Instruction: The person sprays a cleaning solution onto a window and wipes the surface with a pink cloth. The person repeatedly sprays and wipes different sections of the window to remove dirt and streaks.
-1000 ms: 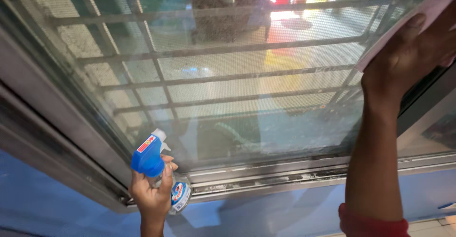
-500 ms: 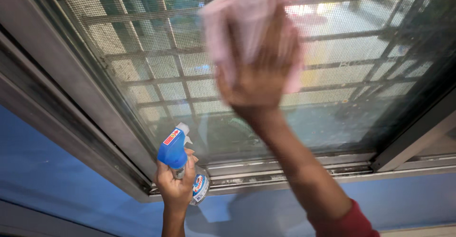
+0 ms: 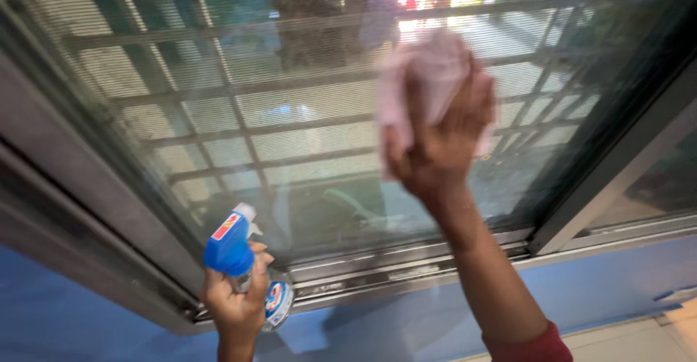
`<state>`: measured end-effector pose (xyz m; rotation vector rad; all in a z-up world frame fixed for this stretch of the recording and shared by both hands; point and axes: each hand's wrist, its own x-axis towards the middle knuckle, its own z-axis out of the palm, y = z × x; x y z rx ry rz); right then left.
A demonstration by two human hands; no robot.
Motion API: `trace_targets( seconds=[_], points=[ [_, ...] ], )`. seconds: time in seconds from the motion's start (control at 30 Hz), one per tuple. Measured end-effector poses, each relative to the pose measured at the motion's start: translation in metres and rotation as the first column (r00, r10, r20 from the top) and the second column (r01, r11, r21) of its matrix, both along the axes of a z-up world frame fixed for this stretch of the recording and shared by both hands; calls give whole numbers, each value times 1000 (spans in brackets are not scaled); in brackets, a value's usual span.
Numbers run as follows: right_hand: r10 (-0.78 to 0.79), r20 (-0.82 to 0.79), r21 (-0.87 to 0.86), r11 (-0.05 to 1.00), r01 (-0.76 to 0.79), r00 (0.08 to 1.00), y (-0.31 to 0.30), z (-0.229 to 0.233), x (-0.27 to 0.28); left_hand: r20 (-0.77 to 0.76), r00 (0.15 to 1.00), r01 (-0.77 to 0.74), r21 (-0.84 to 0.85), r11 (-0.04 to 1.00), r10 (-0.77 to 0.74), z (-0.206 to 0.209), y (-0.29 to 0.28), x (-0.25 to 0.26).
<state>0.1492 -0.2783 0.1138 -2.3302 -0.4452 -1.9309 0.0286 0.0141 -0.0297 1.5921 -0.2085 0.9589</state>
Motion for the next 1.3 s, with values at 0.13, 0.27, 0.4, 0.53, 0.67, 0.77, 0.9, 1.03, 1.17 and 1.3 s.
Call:
trace_targets(
  seconds=[0.13, 0.27, 0.4, 0.53, 0.67, 0.77, 0.9, 1.03, 1.17, 1.3],
  points=[
    [-70, 3, 250, 966, 67, 998, -97, -5, 21, 4, 1000, -1, -5, 1000, 1, 0, -1, 1],
    [142, 27, 409, 902, -140, 990, -157, -10, 13, 7, 1000, -13, -1, 1000, 13, 3, -3, -1],
    [93, -19, 483, 873, -72, 996, -153, -20, 12, 41, 999, 24, -1, 1000, -24, 3, -4, 0],
    [255, -13, 525, 825, -211, 967, -101, -42, 6, 28, 1000, 15, -23, 1000, -14, 3, -5, 0],
    [213, -129, 166, 967, -191, 968, -26, -64, -9, 23, 999, -27, -18, 999, 28, 4, -8, 2],
    [246, 4, -243, 940, -238, 969, 20, -75, -22, 35, 998, -43, 36, 998, 42, 4, -8, 1],
    [191, 0, -471, 866, -169, 982, -1, -70, -17, 60, 998, -19, 6, 1000, 18, 4, -21, -2],
    [150, -108, -243, 954, -173, 983, -72, -52, 10, 72, 997, -15, -18, 1000, 16, -3, -58, -8],
    [-37, -42, 9, 999, 37, 998, -151, -47, 13, 81, 995, -63, 34, 997, 60, -8, -99, -13],
    [-33, -180, 232, 970, 75, 983, -194, -51, 4, 88, 990, -114, 27, 993, 112, -8, -128, -22]
  ],
)
